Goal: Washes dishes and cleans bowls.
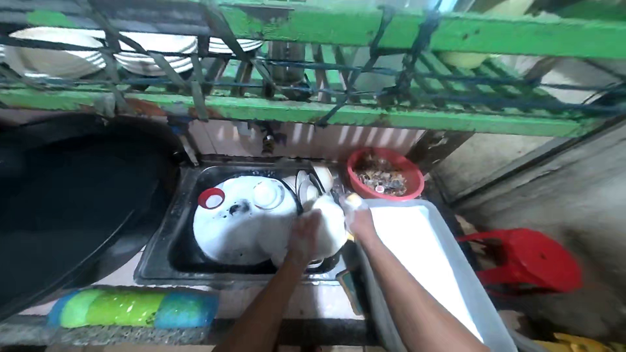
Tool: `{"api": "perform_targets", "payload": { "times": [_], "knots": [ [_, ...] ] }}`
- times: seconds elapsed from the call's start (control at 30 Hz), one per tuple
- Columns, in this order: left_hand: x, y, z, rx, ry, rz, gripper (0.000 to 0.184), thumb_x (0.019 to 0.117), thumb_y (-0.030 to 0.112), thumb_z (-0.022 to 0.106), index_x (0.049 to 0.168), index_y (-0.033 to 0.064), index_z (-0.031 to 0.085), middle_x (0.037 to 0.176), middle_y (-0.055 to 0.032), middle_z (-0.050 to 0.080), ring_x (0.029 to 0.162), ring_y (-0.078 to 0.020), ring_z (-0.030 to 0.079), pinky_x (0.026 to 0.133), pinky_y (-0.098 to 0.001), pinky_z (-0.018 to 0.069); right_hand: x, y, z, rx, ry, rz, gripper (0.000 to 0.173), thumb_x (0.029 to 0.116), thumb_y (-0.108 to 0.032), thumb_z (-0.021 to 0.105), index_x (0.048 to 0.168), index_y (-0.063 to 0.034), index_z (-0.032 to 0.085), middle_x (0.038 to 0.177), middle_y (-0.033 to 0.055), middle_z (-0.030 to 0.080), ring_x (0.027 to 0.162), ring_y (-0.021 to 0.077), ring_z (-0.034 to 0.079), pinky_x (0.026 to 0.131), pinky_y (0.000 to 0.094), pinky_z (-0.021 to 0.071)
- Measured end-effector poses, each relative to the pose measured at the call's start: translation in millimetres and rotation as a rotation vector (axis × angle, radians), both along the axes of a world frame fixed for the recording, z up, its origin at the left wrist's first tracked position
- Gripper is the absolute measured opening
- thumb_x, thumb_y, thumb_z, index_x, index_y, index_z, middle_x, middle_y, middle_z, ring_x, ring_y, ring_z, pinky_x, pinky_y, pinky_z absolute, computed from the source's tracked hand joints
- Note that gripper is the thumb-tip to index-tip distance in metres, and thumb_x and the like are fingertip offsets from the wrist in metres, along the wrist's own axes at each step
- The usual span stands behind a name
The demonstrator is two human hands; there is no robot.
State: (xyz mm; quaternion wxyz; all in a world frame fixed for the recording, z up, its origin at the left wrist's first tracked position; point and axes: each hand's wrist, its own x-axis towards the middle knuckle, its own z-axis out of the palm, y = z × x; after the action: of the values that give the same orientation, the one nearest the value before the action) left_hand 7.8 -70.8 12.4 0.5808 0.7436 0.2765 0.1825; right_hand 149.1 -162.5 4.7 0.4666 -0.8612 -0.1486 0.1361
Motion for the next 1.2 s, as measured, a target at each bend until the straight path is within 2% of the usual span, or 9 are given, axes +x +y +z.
{"api": "perform_targets", "payload": {
  "times": [0.2,0.33,0.53,0.67,0.73,0.8,0.9,1.0,1.2],
  "knots": [
    [-5,-1,-8,0.274,0.072,-0.152,0.029,0.1047,0.005,0.052,0.125,-0.0097,0.067,0.125,-0.0276,0.067,0.120,-0.0391,0.063,0.107,-0.0520,0.0465,-20,31,50,-0.369,-0.321,0.420,0.040,0.0975,-0.039,0.067,0.129,-0.0134,0.068,0.124,0.0197,0.067,0.117,0.0408,0.064,0.093,0.0655,0.0513],
    [-20,14,-8,-0.287,-0.196,0.099,0.033,0.1084,0.029,0.048,0.099,0.0056,0.069,0.087,-0.0035,0.067,0.080,-0.0100,0.064,0.075,-0.0325,0.0559,12,11,18,0.034,0.255,0.282,0.048,0.1019,-0.044,0.062,0.125,-0.0022,0.064,0.109,0.0163,0.070,0.100,0.0257,0.068,0.091,0.0502,0.0559],
    [-15,52,-34,-0.442,-0.196,0.181,0.046,0.1072,0.048,0.048,0.103,0.0081,0.070,0.089,-0.0055,0.070,0.079,-0.0137,0.068,0.073,-0.0367,0.0593,12,-20,22,0.364,0.713,0.498,0.053,0.0755,-0.033,0.080,0.121,-0.0118,0.062,0.089,0.0044,0.075,0.075,0.0137,0.073,0.068,0.0336,0.0636],
    [-3,77,-41,-0.533,-0.084,0.099,0.063,0.1090,0.055,0.034,0.129,0.0031,0.063,0.111,-0.0166,0.069,0.097,-0.0222,0.067,0.086,-0.0428,0.0566,-18,4,58,0.086,0.313,0.646,0.043,0.0757,-0.020,0.084,0.115,-0.0097,0.070,0.092,0.0051,0.074,0.079,0.0157,0.071,0.073,0.0366,0.0622],
    [-7,90,-20,-0.749,0.030,-0.076,0.064,0.1035,0.065,0.036,0.131,0.0122,0.059,0.107,-0.0135,0.070,0.085,-0.0236,0.070,0.067,-0.0406,0.0595,-37,20,58,-0.258,-0.117,0.787,0.038,0.0849,-0.023,0.083,0.120,-0.0129,0.072,0.101,0.0081,0.074,0.091,0.0231,0.071,0.083,0.0490,0.0590],
    [-11,101,-5,-0.866,0.104,-0.098,0.042,0.1042,0.044,0.047,0.124,0.0095,0.060,0.097,-0.0117,0.069,0.076,-0.0215,0.068,0.061,-0.0374,0.0582,-57,29,44,-0.405,-0.462,0.949,0.034,0.0863,-0.029,0.080,0.115,-0.0123,0.074,0.112,0.0115,0.073,0.105,0.0313,0.070,0.091,0.0566,0.0563],
    [-20,110,-10,-0.775,0.134,-0.089,0.041,0.1084,0.038,0.048,0.141,0.0135,0.053,0.113,-0.0124,0.067,0.095,-0.0215,0.066,0.082,-0.0414,0.0566,-54,40,39,-0.593,-0.307,1.217,0.045,0.0998,-0.044,0.065,0.135,-0.0154,0.066,0.146,0.0098,0.058,0.140,0.0308,0.049,0.117,0.0538,0.0368],
    [-32,92,-34,-0.681,0.126,-0.031,0.052,0.1072,0.049,0.048,0.153,0.0242,0.043,0.124,-0.0199,0.066,0.097,-0.0315,0.068,0.077,-0.0480,0.0582,-30,44,4,-0.634,-0.421,1.073,0.029,0.0924,-0.013,0.070,0.121,-0.0117,0.073,0.134,0.0166,0.063,0.128,0.0375,0.057,0.105,0.0586,0.0480],
    [-13,75,-48,-0.426,0.265,0.165,0.052,0.1114,0.048,0.036,0.158,0.0263,0.040,0.124,-0.0242,0.065,0.097,-0.0384,0.070,0.077,-0.0575,0.0589,-75,93,-27,-0.377,-0.185,0.583,0.038,0.0940,-0.013,0.068,0.127,0.0040,0.065,0.122,0.0261,0.068,0.116,0.0400,0.066,0.104,0.0573,0.0500]
  ]
}}
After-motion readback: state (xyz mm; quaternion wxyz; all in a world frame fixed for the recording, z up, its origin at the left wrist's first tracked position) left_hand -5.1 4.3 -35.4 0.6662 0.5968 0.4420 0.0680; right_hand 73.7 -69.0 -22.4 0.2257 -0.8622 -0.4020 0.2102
